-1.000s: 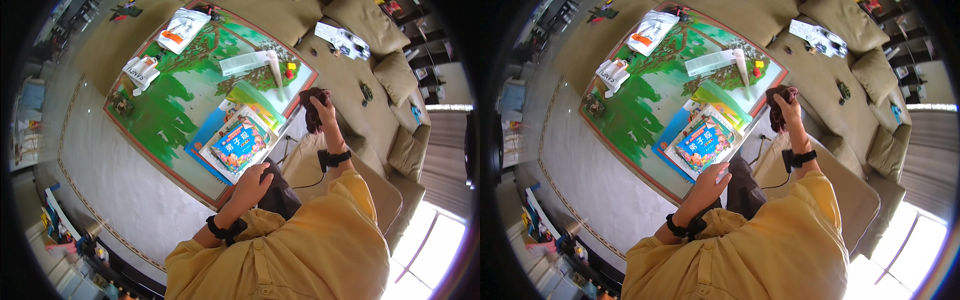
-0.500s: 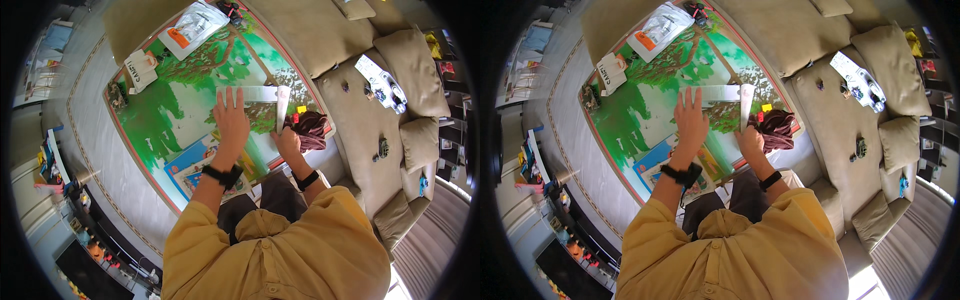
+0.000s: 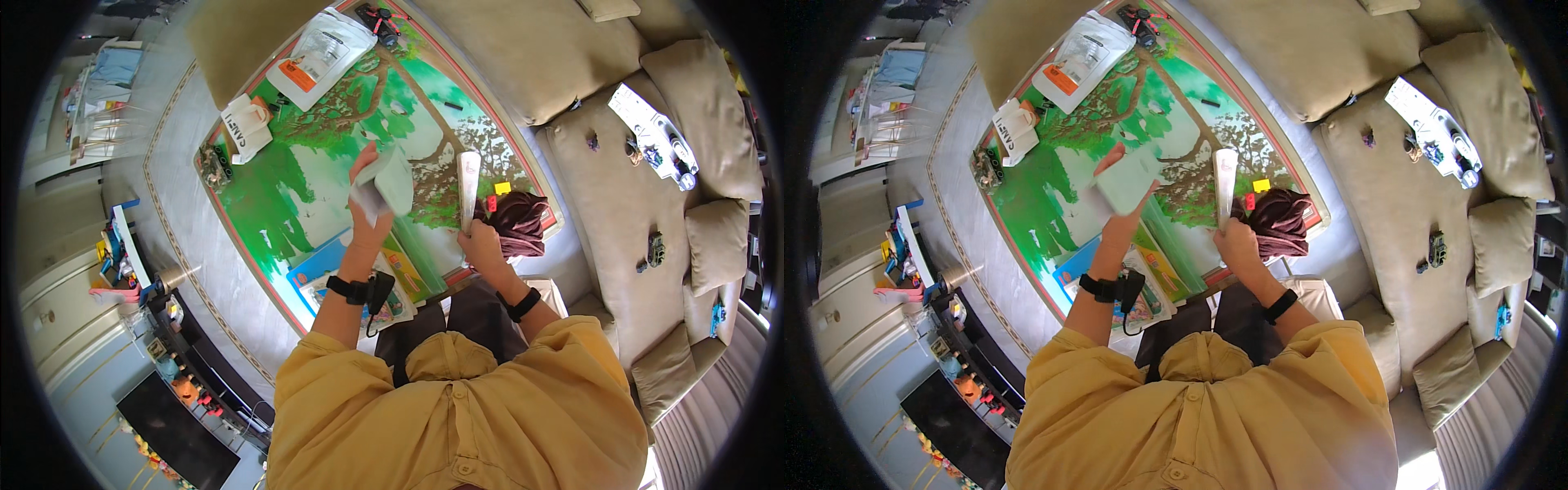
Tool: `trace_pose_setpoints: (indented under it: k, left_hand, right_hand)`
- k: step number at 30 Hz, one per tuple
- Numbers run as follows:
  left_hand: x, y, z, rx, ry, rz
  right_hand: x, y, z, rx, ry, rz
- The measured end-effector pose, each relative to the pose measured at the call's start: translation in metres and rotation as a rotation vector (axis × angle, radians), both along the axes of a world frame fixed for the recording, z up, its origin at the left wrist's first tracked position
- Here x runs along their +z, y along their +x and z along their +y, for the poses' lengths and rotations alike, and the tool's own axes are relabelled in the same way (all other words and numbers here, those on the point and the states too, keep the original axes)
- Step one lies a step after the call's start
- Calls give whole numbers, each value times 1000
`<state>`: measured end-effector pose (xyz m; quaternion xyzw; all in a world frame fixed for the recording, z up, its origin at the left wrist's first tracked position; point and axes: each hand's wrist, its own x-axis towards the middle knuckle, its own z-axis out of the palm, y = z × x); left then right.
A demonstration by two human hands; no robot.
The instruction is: The person wipes a table with a cloth, moves books and papers aside, then moves to a sofa to arrange toy vehicles and a plastic toy ship.
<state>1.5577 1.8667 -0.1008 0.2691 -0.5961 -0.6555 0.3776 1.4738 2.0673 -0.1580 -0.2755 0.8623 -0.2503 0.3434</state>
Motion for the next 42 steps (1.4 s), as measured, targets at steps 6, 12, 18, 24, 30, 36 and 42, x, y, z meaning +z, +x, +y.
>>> trace_pose_setpoints:
  k: [6, 12, 18, 24, 30, 36, 42]
  left_hand:
    - [24, 6, 11, -15, -73, -17]
    - [23, 37, 2, -117, -320, -88]
    - [19, 76, 8, -154, -39, -29]
    - [23, 100, 15, -231, -220, -33]
    - [31, 91, 45, -275, -350, -74]
    - [28, 98, 52, -335, -548, -299]
    - [45, 106, 86, -360, -307, -210]
  right_hand:
    - [0, 6, -3, -27, -30, 63]
    - [13, 26, -2, -133, -101, 65]
    - [34, 82, 5, -406, -151, -89]
    - [46, 126, 16, -370, -205, -6]
    - [64, 158, 46, -389, -207, 94]
    - [74, 190, 74, -363, -302, 7]
    - [85, 180, 143, -599, -220, 39]
